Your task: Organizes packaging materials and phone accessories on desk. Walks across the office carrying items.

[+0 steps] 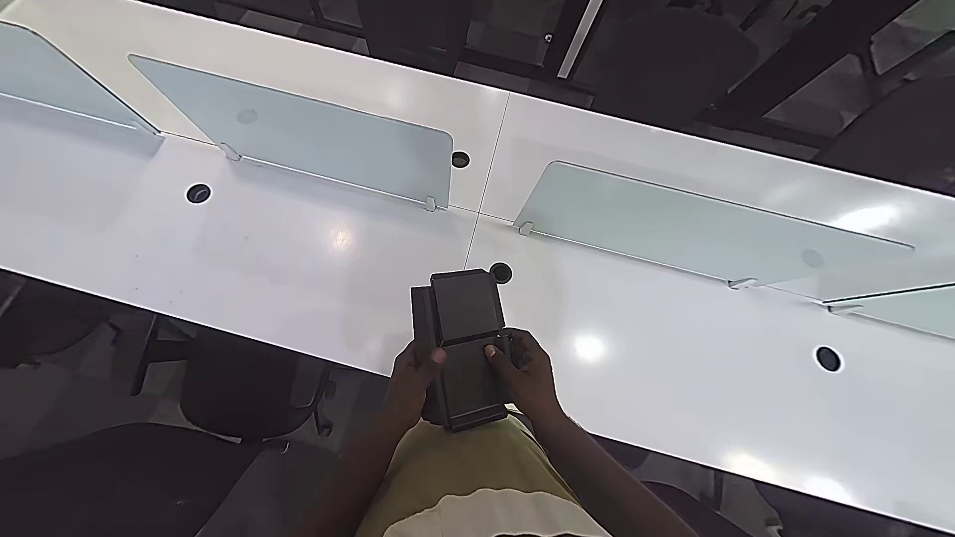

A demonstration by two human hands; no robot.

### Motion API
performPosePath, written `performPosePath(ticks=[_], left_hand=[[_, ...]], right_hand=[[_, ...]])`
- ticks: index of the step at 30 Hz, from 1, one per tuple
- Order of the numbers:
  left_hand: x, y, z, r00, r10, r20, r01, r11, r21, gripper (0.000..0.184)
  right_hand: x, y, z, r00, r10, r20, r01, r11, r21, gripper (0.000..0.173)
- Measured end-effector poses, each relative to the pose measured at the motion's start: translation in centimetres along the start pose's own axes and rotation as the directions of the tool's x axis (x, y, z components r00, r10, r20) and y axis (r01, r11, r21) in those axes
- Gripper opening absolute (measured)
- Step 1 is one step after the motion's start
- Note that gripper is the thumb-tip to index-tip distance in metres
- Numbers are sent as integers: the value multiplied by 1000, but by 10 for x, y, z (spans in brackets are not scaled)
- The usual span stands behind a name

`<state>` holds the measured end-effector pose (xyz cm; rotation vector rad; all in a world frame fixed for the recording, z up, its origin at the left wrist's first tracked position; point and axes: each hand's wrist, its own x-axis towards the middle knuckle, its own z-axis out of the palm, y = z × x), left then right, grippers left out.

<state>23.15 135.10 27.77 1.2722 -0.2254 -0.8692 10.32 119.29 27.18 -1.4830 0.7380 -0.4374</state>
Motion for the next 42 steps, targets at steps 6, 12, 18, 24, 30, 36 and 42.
performPosePath(ticks=[6,12,18,24,30,36,42], left_hand=[[-1,2,-3,998,-58,29,57,998,31,38],[-3,-3,-13,991,-121,-54,126,988,94,38],[-10,-9,-34,933,-84,-350,148,975,163,38],[-24,-17,-52,836,-60,-546,155,979,130,37],[-41,-24,-48,797,-57,-601,158,980,117,39],[-50,-42,-36,770,14,-638,104,984,147,32],[-49,-51,-9,690,44,-723,84,987,140,40]], right_hand=[[1,-5,7,955,197,220,-246,943,224,46],[11,19,9,925,116,362,-194,963,187,41],[74,126,-45,832,383,401,-240,901,-363,63],[65,229,-92,802,596,39,-159,276,-948,91],[59,242,-96,677,723,139,-84,263,-961,65],[85,178,-122,805,530,269,-184,653,-735,38],[88,87,-101,985,131,109,-78,917,-392,24]])
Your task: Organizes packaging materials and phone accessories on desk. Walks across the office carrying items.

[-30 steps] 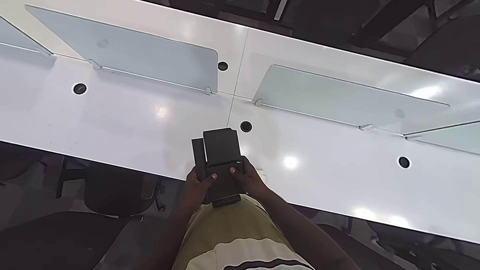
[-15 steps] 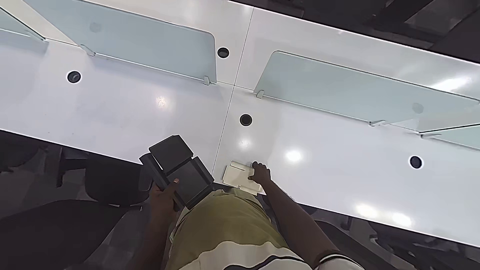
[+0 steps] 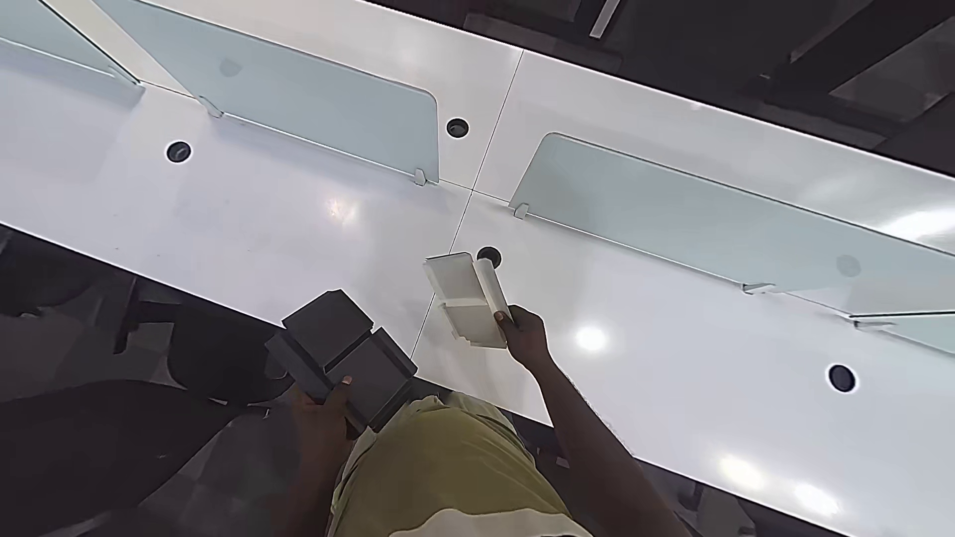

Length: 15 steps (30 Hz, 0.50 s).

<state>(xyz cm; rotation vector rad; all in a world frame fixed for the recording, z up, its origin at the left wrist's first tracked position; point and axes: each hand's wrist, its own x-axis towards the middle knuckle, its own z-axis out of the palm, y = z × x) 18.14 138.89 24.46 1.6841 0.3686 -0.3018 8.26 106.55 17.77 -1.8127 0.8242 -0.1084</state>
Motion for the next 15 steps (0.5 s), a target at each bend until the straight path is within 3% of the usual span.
performPosePath(ticks=[3,7,11,15], left_hand=[[-10,2,7,998,40,-39,-42,999,-35,37],[-25,5,9,986,126,-114,-135,988,-79,41],[-40,15,8,969,122,-216,-138,989,-61,38],[-43,5,-4,943,232,-237,-276,945,-173,35]], right_hand=[[-3,-43,7,989,-138,-59,143,986,85,19],[-17,-87,27,962,-273,-13,271,946,178,15],[-45,-125,53,908,-341,245,344,938,32,23],[-74,-146,99,828,-381,411,439,897,-53,33]])
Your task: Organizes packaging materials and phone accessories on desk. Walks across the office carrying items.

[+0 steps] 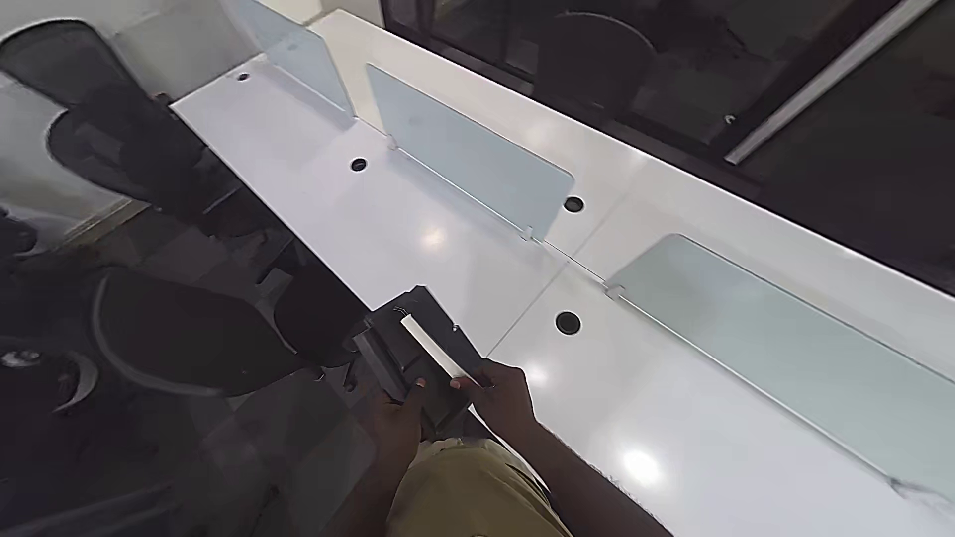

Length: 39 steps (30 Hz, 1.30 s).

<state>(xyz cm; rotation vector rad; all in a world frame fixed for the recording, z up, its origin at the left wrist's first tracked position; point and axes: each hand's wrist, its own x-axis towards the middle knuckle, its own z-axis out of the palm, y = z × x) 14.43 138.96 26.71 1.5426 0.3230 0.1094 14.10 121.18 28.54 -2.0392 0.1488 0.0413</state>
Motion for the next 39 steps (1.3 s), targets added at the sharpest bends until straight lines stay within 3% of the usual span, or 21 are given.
performPosePath(ticks=[3,6,9,11,16,18,20,22,23,24,26,28,29,30,31,33,35,39], left_hand=[[-2,2,-21,1000,14,-18,-15,996,-90,36],[1,4,-54,997,49,-54,-57,988,-142,25],[1,4,-95,994,57,-98,-76,978,-194,18],[0,7,-130,990,36,-138,-68,970,-232,23],[-11,4,-233,972,90,-219,-144,958,-247,41],[-15,0,-275,968,96,-232,-148,965,-217,48],[-22,-3,-314,965,71,-253,-130,966,-225,46],[-30,-7,-351,951,50,-305,-124,966,-228,37],[-34,-9,-368,944,56,-326,-136,964,-229,33],[-40,-10,-384,937,67,-343,-154,959,-236,33],[-54,-11,-413,924,62,-377,-179,942,-285,32],[-70,-11,-436,912,34,-409,-199,909,-367,34],[-78,-12,-446,906,26,-422,-211,893,-399,34],[-85,-14,-454,899,21,-438,-223,883,-414,34],[-91,-18,-459,888,18,-460,-234,878,-417,34],[-101,-24,-467,865,-39,-500,-214,874,-437,30],[-109,-28,-471,817,-128,-562,-177,872,-457,31],[-122,-33,-481,727,-193,-659,-149,893,-425,45]], right_hand=[[-3,-26,33,990,-103,95,113,988,-109,38],[-9,-54,70,961,-213,175,242,956,-165,37],[-15,-84,112,929,-217,298,287,934,-215,33],[-21,-106,142,893,-188,408,301,925,-233,32],[-47,-149,224,688,-267,675,521,829,-202,33],[-56,-155,258,586,-372,719,638,760,-126,39],[-61,-163,288,464,-362,808,671,740,-54,48],[-62,-171,315,343,-363,867,621,779,80,52],[-63,-171,329,327,-435,839,584,791,182,47],[-64,-170,342,364,-528,768,558,783,274,36],[-62,-173,370,516,-660,547,601,733,319,25],[-54,-184,396,631,-641,437,610,758,233,49],[-51,-191,407,649,-563,512,538,815,214,69],[-51,-198,417,626,-442,642,397,890,225,82],[-54,-205,427,547,-313,776,194,950,247,83],[-74,-219,445,376,-124,918,-159,968,196,63],[-94,-221,463,334,-101,937,-171,971,166,50],[-112,-221,498,273,-177,946,-101,972,211,54]])
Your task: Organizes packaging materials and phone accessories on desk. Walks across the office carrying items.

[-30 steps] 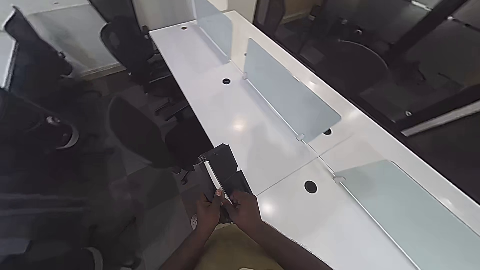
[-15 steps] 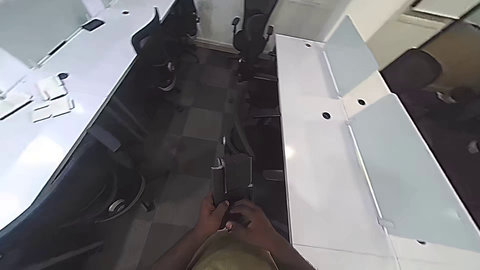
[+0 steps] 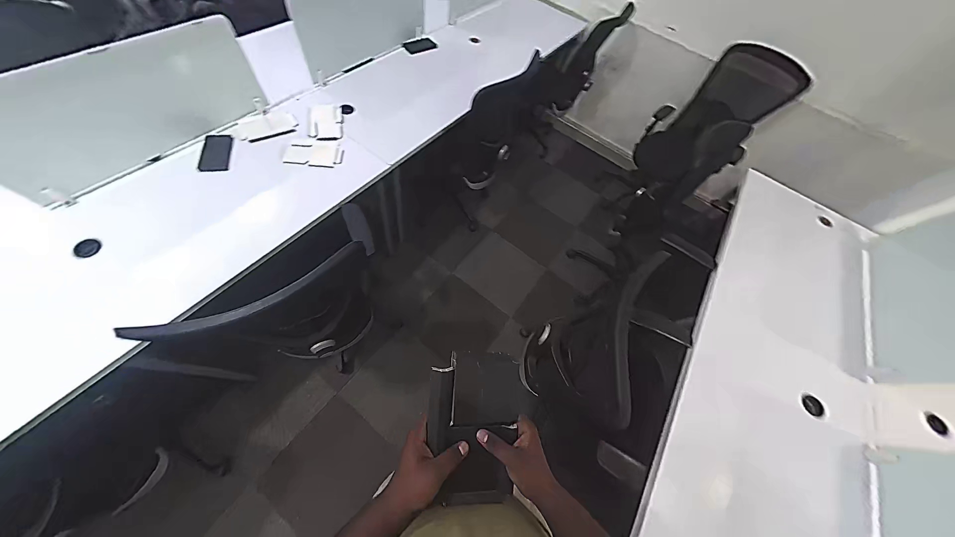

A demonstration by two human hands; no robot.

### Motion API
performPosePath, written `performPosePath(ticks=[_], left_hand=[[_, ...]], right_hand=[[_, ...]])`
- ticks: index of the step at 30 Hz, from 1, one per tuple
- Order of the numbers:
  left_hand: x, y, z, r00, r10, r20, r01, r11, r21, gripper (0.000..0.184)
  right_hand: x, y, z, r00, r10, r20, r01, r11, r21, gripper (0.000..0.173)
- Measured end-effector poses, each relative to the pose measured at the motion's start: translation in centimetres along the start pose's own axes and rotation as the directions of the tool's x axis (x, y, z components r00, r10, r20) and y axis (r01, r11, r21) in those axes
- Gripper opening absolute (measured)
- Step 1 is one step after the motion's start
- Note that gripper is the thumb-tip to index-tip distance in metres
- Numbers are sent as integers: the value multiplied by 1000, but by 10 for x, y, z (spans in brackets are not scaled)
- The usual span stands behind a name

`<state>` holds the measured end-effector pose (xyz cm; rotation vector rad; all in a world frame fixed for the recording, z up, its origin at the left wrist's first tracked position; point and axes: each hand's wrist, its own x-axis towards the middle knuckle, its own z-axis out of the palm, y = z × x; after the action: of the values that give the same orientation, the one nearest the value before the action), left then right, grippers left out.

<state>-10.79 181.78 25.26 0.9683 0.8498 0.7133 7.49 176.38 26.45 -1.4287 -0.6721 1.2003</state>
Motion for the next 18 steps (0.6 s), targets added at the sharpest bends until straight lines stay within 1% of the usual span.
performPosePath(ticks=[3,5,6,8,9,12,15,18], left_hand=[[9,1,-9,996,-8,-90,7,1000,-9,43],[24,7,-10,987,-23,-159,25,1000,8,40],[34,11,-9,982,-30,-187,33,999,17,40],[57,20,-7,974,-8,-228,15,1000,27,41],[70,24,-4,970,12,-243,-5,1000,27,42],[111,33,9,965,50,-258,-52,999,-2,43],[156,38,24,972,46,-229,-58,997,-47,48],[203,55,38,976,55,-209,-69,996,-64,45]], right_hand=[[26,8,10,996,76,44,-78,996,49,59],[49,7,14,983,174,57,-178,981,70,67],[62,4,14,973,222,71,-227,971,80,67],[88,-6,13,953,286,94,-295,951,92,59],[102,-11,11,945,306,116,-317,944,90,60],[146,-28,-6,936,298,189,-316,946,77,66],[191,-44,-32,945,245,218,-267,960,80,59],[232,-67,-50,963,151,223,-164,986,42,49]])
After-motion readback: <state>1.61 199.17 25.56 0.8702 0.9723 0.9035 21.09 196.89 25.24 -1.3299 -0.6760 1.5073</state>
